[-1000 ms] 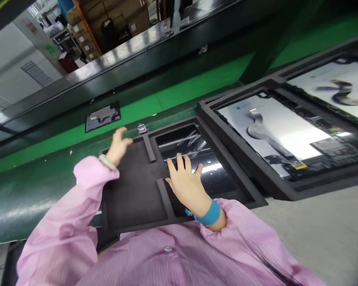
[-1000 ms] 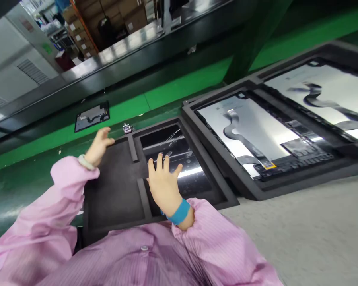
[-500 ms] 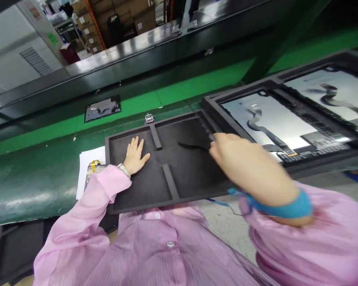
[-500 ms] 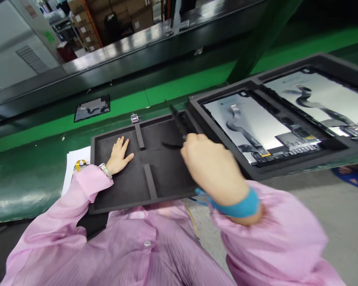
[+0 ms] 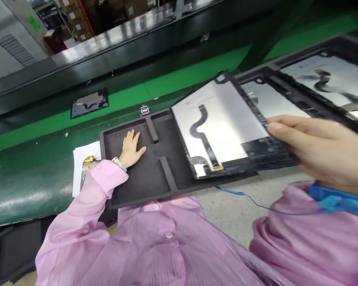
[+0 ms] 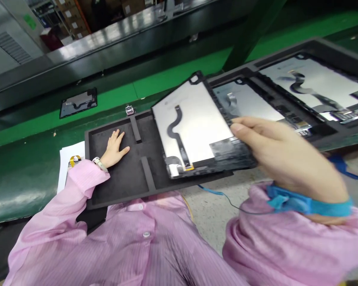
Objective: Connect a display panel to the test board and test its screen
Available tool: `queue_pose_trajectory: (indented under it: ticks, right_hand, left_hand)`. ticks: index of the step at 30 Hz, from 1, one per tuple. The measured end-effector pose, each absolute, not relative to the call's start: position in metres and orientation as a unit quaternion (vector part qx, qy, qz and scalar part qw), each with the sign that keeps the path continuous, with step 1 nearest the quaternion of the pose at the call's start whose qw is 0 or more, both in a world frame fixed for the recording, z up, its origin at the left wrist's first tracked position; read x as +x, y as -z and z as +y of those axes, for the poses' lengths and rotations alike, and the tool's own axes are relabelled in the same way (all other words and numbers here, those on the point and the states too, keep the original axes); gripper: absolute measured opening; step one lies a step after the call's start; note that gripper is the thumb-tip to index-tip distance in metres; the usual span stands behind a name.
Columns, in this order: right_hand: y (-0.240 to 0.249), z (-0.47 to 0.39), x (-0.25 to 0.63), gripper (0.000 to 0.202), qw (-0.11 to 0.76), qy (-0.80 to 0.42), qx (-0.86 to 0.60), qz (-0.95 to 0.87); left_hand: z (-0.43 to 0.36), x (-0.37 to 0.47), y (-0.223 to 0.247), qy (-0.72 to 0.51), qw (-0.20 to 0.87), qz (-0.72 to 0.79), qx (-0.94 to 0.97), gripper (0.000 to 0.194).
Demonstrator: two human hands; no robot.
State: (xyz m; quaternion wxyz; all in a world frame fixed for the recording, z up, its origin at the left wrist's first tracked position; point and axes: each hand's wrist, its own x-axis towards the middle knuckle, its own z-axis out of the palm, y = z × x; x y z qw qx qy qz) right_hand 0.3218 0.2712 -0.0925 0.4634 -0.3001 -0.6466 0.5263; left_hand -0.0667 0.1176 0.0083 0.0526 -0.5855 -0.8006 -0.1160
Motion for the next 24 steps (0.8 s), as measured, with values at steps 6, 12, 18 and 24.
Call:
queue_pose_trajectory:
  ticks: [6,12,18,24]
  right_hand:
    - [0.070,0.203,0.231,0.038,0.359,-0.749,-0.148,-0.537]
    - [0.077,0.171,0.163,0.036,0.307,-0.786,-0.062,-0.533]
    - [0.081,0.166,0.142,0.035,0.284,-0.745,-0.103,-0.595]
    - [0.079,0.170,0.138,0.035,0.313,-0.603,-0.135,-0.722]
  left_hand:
    - [0.088,-0.064,-0.059,0.394,-0.033,-0.748,-0.533,0.030]
    - [-0.011,-0.097,-0.101,0.384,0.221,-0.766,-0.466,0.048]
    - [-0.066,-0.126,-0.083,0.191,0.189,-0.809,-0.522,0.070]
    - [-0.052,-0.130,-0.066,0.280,0.178,-0.788,-0.519,0.033]
